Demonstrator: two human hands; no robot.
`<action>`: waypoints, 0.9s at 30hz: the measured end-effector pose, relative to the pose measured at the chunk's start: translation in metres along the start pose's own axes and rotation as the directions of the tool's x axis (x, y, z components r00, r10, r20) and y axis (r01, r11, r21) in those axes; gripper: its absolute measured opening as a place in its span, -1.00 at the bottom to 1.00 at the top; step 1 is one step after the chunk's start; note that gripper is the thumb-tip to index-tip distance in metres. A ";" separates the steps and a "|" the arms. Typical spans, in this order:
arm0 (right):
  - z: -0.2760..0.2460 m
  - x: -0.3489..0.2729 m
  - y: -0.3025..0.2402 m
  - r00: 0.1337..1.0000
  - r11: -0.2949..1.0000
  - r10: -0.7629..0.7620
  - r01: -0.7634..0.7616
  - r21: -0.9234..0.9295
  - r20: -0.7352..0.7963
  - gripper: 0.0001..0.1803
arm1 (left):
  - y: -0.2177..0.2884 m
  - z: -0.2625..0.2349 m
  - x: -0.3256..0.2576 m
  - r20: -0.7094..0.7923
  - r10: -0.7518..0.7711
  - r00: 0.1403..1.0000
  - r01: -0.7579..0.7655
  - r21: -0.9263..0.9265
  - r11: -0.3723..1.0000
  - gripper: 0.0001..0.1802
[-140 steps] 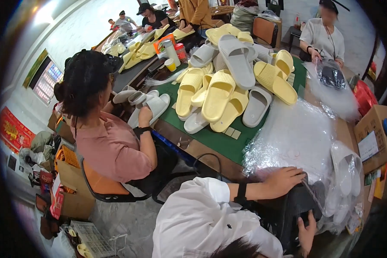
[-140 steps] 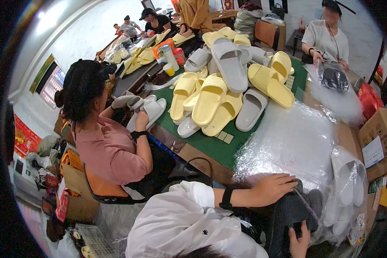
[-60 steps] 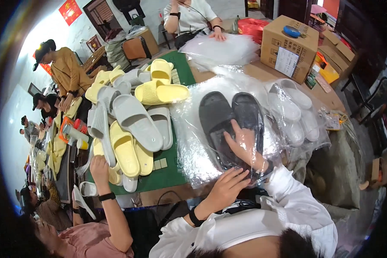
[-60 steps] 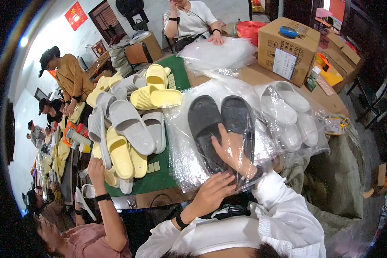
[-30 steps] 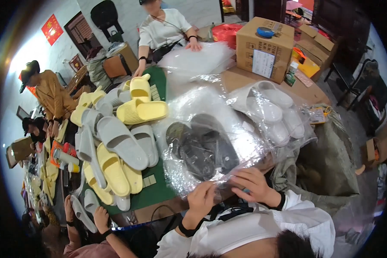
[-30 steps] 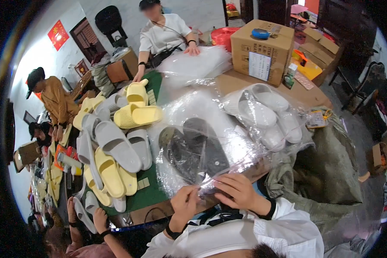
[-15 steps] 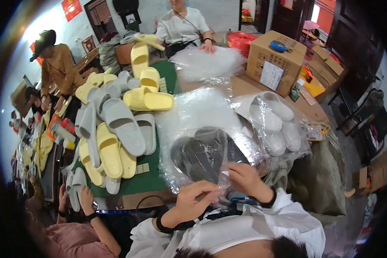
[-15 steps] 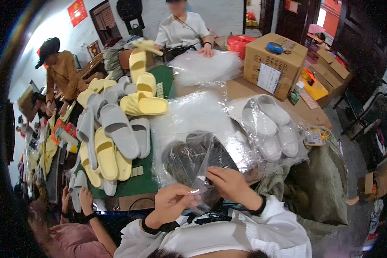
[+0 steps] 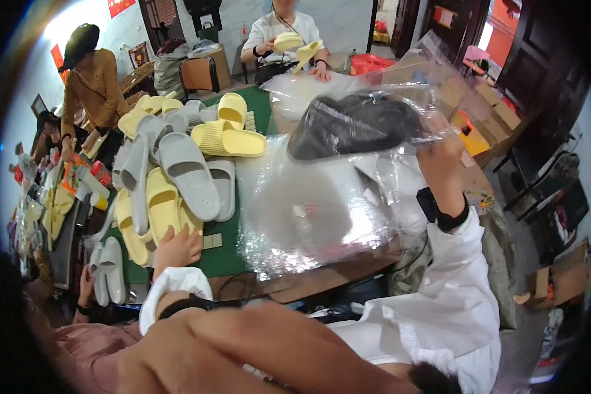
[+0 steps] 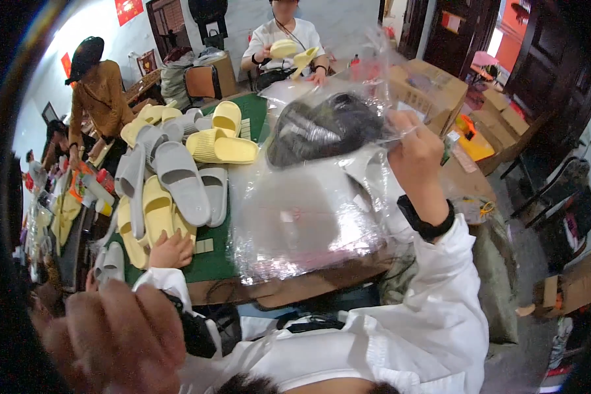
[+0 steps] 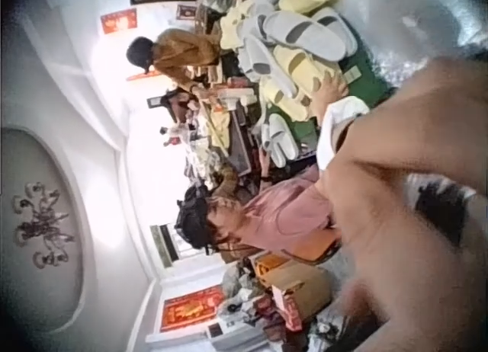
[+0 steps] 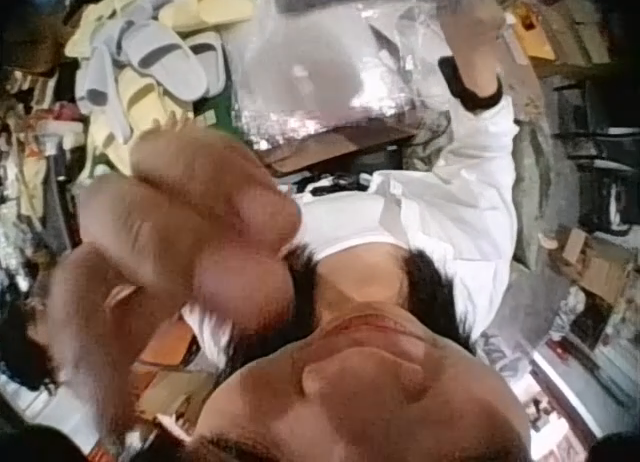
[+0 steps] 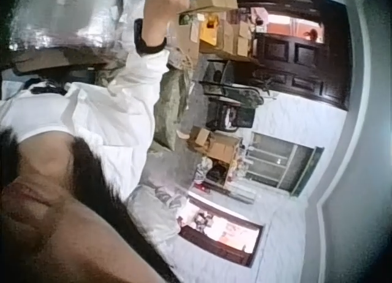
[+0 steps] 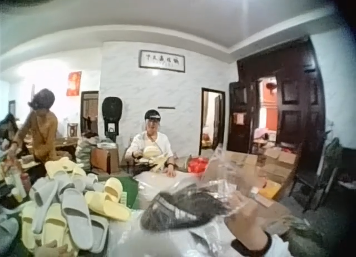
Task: The recorder is packaging pairs of plastic slide sandals into clear plastic bags at a communal work table.
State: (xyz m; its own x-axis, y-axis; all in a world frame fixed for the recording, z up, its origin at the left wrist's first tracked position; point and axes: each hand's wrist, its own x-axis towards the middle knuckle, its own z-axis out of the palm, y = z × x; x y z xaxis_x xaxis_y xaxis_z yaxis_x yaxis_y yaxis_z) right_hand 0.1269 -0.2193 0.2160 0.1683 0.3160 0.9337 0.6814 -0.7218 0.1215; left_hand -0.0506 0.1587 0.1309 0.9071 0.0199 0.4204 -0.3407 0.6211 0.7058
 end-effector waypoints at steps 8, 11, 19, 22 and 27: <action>0.057 -0.080 0.095 0.818 0.854 0.462 -0.305 -0.421 0.344 -0.81 | 0.007 -0.158 -0.042 -0.233 -0.624 0.746 0.301 -0.718 0.627 -0.50; 0.050 -0.096 0.102 0.518 0.676 0.721 -0.384 -0.628 0.460 -0.82 | 0.009 -0.148 -0.030 -0.134 -0.738 0.661 0.197 -0.918 0.344 -0.51; -0.070 0.033 -0.108 0.987 -0.412 0.025 -0.136 0.901 0.160 -0.20 | -0.006 -0.176 -0.040 -0.265 -0.627 0.733 0.411 -0.562 0.718 -0.44; -0.119 0.037 -0.106 0.960 -0.494 -0.279 -0.112 0.862 -0.036 -0.41 | 0.004 -0.130 -0.029 -0.172 -0.504 0.846 0.474 -0.189 0.860 -0.53; -0.135 0.031 -0.118 0.930 -0.451 -0.034 0.313 0.836 -0.366 -0.51 | 0.102 -0.049 -0.206 0.209 0.147 0.967 -0.175 0.121 0.977 -0.62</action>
State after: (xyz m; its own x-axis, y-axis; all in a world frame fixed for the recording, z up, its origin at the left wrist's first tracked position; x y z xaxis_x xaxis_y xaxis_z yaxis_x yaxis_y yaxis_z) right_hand -0.0445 -0.2068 0.2764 -0.1272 0.0925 0.9875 0.3404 0.9392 -0.0442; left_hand -0.2606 0.2563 0.0885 0.7751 -0.0529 0.6296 -0.5218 0.5083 0.6851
